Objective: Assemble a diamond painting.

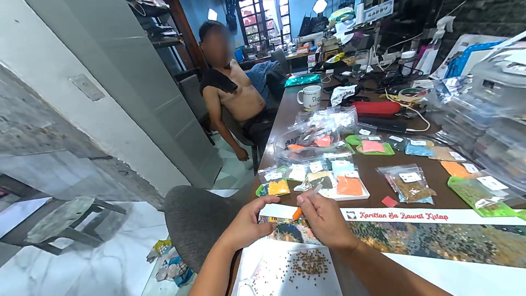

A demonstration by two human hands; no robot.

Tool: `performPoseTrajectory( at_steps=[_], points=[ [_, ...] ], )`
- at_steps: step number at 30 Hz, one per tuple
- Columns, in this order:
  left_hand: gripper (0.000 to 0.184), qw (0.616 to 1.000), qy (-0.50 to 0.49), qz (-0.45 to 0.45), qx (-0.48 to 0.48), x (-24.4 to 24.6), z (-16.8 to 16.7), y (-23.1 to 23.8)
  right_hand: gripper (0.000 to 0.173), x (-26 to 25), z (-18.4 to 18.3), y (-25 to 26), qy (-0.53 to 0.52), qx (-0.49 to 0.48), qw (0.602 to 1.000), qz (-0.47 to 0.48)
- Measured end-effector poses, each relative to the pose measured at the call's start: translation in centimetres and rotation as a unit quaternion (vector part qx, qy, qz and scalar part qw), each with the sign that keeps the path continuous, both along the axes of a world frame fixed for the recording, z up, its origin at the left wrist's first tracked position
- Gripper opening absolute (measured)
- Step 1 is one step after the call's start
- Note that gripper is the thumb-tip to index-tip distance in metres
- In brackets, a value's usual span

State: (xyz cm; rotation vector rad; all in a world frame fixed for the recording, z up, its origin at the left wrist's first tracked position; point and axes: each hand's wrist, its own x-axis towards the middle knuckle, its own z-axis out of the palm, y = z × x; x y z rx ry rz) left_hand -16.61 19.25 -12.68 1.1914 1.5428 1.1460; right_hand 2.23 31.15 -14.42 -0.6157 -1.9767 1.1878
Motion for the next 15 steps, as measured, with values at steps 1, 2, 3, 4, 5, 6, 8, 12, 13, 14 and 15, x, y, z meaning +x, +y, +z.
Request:
performPoseTrajectory(
  at_steps=[1, 2, 3, 4, 5, 6, 8, 12, 13, 14, 15],
  points=[
    [0.059, 1.000, -0.003, -0.001, 0.001, -0.02, 0.00, 0.01, 0.031, 0.01, 0.01, 0.00, -0.003, -0.002, 1.000, 0.000],
    [0.059, 1.000, -0.006, -0.002, 0.000, -0.02, 0.01, 0.02, 0.031, 0.01, 0.03, 0.02, -0.007, -0.004, 1.000, 0.001],
    [0.059, 1.000, -0.007, -0.003, 0.001, -0.02, 0.02, 0.02, 0.031, 0.00, 0.03, 0.04, -0.008, -0.005, 1.000, 0.002],
    [0.059, 1.000, -0.008, -0.003, 0.001, -0.01, 0.04, 0.02, 0.031, 0.01, 0.02, 0.05, -0.008, -0.006, 1.000, 0.004],
    [0.059, 1.000, -0.008, -0.004, 0.001, 0.01, 0.06, 0.00, 0.031, 0.03, 0.01, 0.04, -0.009, -0.009, 1.000, 0.005],
    [0.058, 1.000, -0.003, -0.004, 0.002, 0.01, 0.04, -0.01, 0.031, 0.04, 0.03, 0.03, -0.009, -0.012, 1.000, 0.005],
    [0.058, 1.000, 0.003, -0.003, 0.003, -0.01, 0.02, -0.01, 0.031, 0.01, 0.05, 0.03, -0.012, -0.018, 1.000, 0.005],
    [0.059, 1.000, 0.000, -0.003, 0.007, -0.07, -0.06, 0.01, 0.031, 0.03, 0.09, 0.07, -0.015, -0.017, 1.000, 0.010],
    [0.059, 1.000, 0.003, -0.003, 0.008, -0.06, -0.08, -0.01, 0.031, 0.00, -0.01, 0.06, -0.011, -0.013, 1.000, 0.008],
    [0.059, 1.000, 0.006, -0.004, 0.008, -0.08, -0.12, -0.01, 0.031, -0.02, -0.05, 0.06, -0.009, -0.011, 1.000, 0.007],
    [0.059, 1.000, 0.005, -0.005, 0.009, -0.11, -0.16, 0.02, 0.031, -0.03, -0.04, 0.05, -0.008, -0.010, 1.000, 0.007]
  ],
)
